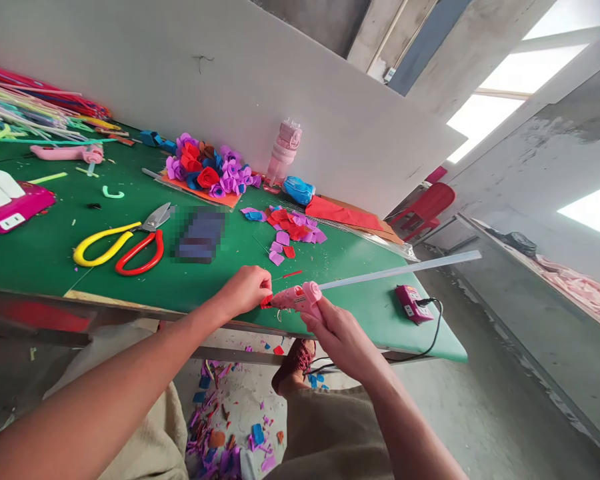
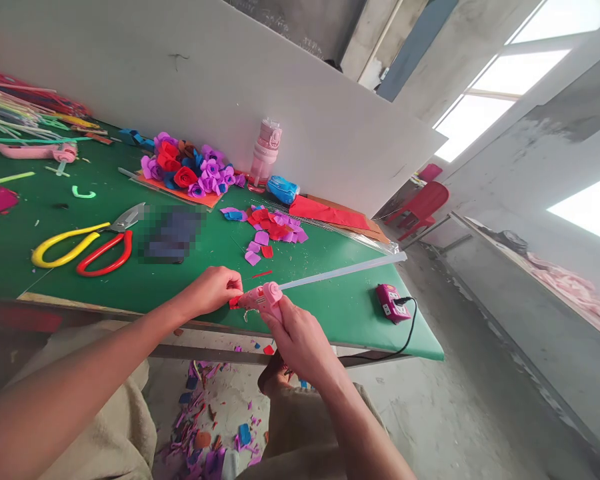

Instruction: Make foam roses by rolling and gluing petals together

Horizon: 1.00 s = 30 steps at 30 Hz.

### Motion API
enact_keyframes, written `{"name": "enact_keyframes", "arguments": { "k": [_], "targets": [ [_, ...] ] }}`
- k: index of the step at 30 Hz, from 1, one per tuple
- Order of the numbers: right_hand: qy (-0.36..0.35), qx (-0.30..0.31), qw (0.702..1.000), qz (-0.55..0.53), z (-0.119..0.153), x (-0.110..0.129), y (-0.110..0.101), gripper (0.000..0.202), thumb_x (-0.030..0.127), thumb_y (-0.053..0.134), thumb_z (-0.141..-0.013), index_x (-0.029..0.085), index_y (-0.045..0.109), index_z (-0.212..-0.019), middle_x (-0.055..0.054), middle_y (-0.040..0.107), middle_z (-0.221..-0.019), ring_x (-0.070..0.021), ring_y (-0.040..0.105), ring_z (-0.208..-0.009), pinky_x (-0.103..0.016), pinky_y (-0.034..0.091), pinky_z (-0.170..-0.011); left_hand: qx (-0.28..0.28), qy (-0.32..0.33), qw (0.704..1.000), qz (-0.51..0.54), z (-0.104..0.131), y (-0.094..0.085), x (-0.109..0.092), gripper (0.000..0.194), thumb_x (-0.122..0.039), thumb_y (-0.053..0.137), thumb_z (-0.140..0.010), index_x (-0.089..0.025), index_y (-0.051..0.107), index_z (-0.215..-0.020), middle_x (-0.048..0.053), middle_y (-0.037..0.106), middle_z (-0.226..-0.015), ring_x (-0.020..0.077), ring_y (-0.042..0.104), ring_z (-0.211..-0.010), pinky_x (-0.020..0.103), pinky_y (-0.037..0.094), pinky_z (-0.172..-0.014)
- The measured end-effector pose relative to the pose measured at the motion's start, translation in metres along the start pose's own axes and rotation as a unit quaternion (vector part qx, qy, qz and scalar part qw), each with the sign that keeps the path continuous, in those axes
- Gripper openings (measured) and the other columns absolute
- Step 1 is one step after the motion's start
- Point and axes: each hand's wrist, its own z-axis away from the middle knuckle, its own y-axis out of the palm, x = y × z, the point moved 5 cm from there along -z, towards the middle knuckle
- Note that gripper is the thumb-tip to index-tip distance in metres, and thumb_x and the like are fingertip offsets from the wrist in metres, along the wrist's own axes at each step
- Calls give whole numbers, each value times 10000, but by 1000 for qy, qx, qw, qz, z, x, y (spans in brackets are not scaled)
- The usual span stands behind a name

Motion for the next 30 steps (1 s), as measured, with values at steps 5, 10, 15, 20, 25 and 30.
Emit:
{"name": "enact_keyframes", "arguments": {
  "k": [5,10,15,20,25,30],
  "targets": [
    [13,1,1000,11,0,-1,-1,261,408,359,-903,222,411,-728,14,499,-634,-138,393,-554,-247,275,-525,-4,1,1000,-2,0,-1,-1,131,-135,541,-651,-163,632,-562,9,635,-564,132,534,-562,238,295,-508],
    [10,-1,1000,18,1,-4,-3,270,410,336,-911,225,386,-721,12,483,-629,-142,394,-559,-252,276,-531,-1,-4,1000,-13,0,-1,-1,130,-117,543,-650,-160,635,-569,10,635,-575,133,538,-568,240,301,-518],
    [16,-1,1000,16,1,-9,-5,268,416,343,-911,222,405,-738,17,477,-627,-137,380,-556,-247,278,-533,1,-7,1000,-18,0,-2,-2,134,-114,538,-656,-158,637,-577,13,638,-591,135,541,-576,239,311,-528],
    [19,-2,1000,16,2,-9,-7,283,417,331,-917,211,497,-817,10,482,-631,-139,380,-559,-248,287,-537,2,-8,1000,-18,0,-3,-3,137,-116,543,-660,-164,640,-577,11,645,-594,132,541,-573,233,322,-531],
    [16,0,1000,6,3,-6,-9,313,399,333,-914,211,575,-979,-11,533,-661,-154,435,-577,-253,338,-567,4,-7,1000,-23,0,-3,-3,135,-119,550,-667,-162,642,-579,11,651,-601,132,544,-579,230,327,-533],
    [-3,-14,1000,-21,7,-1,-17,328,383,329,-918,212,587,-1027,-29,595,-707,-165,506,-623,-249,379,-615,9,-12,1000,-16,1,-3,-4,135,-122,544,-669,-156,651,-596,12,653,-607,135,554,-591,230,331,-536]
  ]
}}
